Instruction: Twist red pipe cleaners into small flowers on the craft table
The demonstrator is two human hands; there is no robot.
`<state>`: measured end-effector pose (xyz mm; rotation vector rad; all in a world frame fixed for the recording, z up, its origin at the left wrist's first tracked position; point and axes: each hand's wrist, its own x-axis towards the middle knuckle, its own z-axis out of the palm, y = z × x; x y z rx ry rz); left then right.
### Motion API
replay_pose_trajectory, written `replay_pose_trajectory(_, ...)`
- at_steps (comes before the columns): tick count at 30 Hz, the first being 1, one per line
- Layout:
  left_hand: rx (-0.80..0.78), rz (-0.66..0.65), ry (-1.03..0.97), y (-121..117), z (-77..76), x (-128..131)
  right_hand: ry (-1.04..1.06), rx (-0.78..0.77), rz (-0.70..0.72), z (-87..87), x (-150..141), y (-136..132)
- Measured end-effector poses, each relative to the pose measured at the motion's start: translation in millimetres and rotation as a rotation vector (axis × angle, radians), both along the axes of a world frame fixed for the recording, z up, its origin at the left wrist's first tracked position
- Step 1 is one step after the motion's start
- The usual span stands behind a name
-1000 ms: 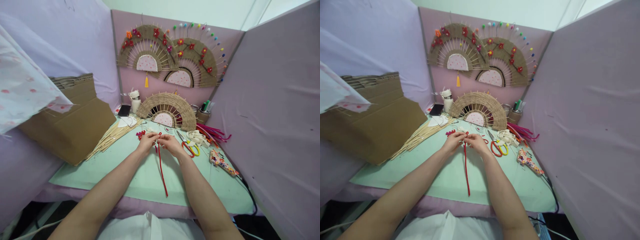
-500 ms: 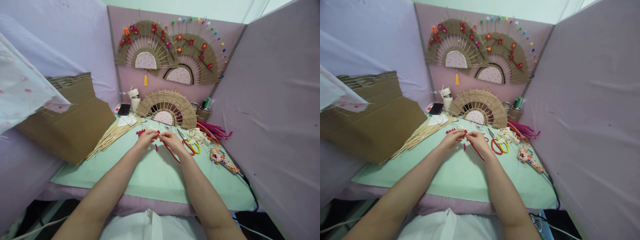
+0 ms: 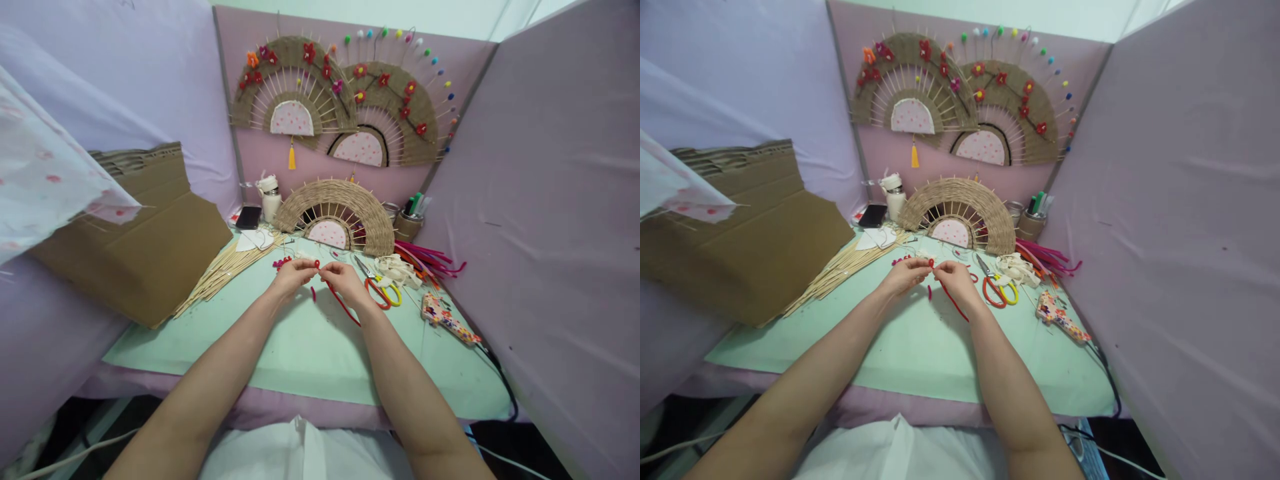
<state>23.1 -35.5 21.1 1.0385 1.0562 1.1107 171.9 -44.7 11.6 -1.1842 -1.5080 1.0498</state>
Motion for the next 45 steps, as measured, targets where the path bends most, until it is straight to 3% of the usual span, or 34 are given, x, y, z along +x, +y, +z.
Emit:
replay_pose_trajectory(17, -0.019, -0.093, -0.034, 1, 3.2, -5, -0.058, 0.046, -0.048, -1.1, 0, 1)
replay_pose_trajectory(27, -0.038, -0.199, 0.050, 4, 3.8, -13, -0.123, 0.015, -0.009, 16.4, 3, -8)
replay_pose_trajectory(34, -0.025, -0.130, 0.037, 0, 2.3, -6, -0.113, 0.002, -0.003, 13.4, 1, -7)
replay_pose_trajectory(45, 0.328, -0.022, 0.444, 11, -13.2, -7, -0.254, 0.050, -0.085, 7.6, -2, -4)
